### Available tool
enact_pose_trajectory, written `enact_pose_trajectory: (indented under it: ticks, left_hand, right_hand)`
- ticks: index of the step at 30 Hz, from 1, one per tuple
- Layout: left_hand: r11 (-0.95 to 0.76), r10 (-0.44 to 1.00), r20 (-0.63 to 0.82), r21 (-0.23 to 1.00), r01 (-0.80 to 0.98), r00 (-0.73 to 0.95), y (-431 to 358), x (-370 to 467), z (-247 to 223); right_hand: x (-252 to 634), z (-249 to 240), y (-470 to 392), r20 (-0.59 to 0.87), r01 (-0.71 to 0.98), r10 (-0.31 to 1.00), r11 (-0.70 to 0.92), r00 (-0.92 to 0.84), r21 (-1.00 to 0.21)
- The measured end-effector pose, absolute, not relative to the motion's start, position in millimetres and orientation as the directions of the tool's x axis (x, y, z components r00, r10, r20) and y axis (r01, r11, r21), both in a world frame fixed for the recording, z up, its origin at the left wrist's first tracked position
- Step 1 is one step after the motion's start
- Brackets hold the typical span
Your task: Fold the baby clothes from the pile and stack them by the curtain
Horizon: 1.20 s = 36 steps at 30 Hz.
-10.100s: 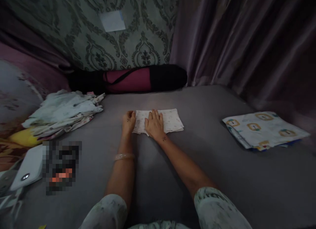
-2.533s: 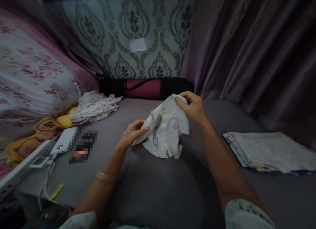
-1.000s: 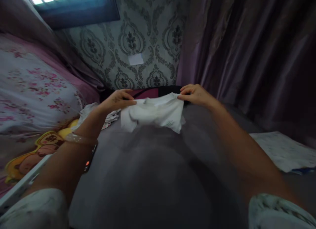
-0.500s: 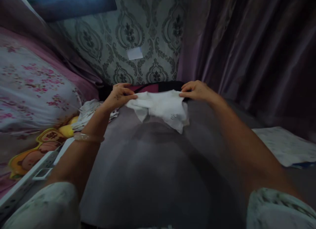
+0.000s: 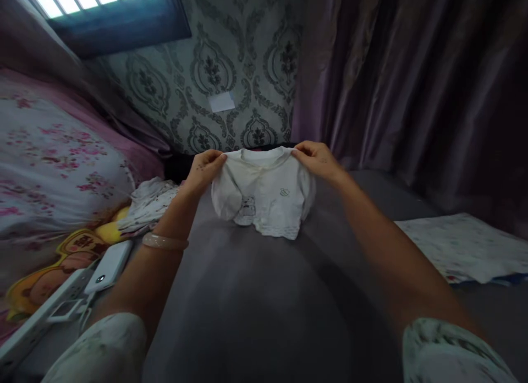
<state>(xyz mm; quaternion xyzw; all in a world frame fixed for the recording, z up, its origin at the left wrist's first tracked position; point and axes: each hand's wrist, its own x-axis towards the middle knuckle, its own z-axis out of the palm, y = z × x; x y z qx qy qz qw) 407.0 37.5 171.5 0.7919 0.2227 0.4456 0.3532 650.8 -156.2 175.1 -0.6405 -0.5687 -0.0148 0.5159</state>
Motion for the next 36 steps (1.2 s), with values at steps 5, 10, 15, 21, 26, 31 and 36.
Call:
enact_pose_trajectory:
  ticks: [5,10,15,21,26,31,36]
  left_hand:
    - [-0.642,0.707,0.574,0.766,0.034,0.413,32.0,418.0,166.5]
    - [-0.776,0.631,0.732,0.603,0.185,0.256,12.4,413.0,165.2]
    - [-0.887,0.368,0.911,0.284,0.363,0.188,-36.2,373.9,178.7]
    - [-0.854,0.350,0.891,0.177,0.490,0.288,-69.8,333.5,200.1]
    - [-0.786,0.515,0.663,0.113,0.608,0.543,-32.1,347.4,150.4]
    - [-0.688,0.723,0.224,0.145,0.711,0.654,0.9,376.3,42.4]
    - [-0.682,0.731,0.198,0.161,0.714,0.653,9.2,390.1,-22.5]
  right_hand:
    - [651.4,169.9,-149.4,0.720,0.816,0.587,0.165,0.371,-0.554]
    - [639.9,169.8,-164.0,0.779,0.871,0.506,0.103,0.370,-0.481]
    - [609.6,187.2,-207.1,0.824,0.905,0.466,0.102,0.323,-0.412]
    - [585.5,209.9,-235.9,0.721,0.856,0.602,0.116,0.342,-0.503]
    - [611.1,156.6,-201.6,0.399,0.775,0.854,-0.009,0.335,-0.632]
    - [633.8,49.0,-162.4,0.167,0.781,0.937,-0.148,0.308,-0.607]
    - [633.3,-20.1,-151.1,0.135,0.856,0.931,-0.245,0.339,-0.455]
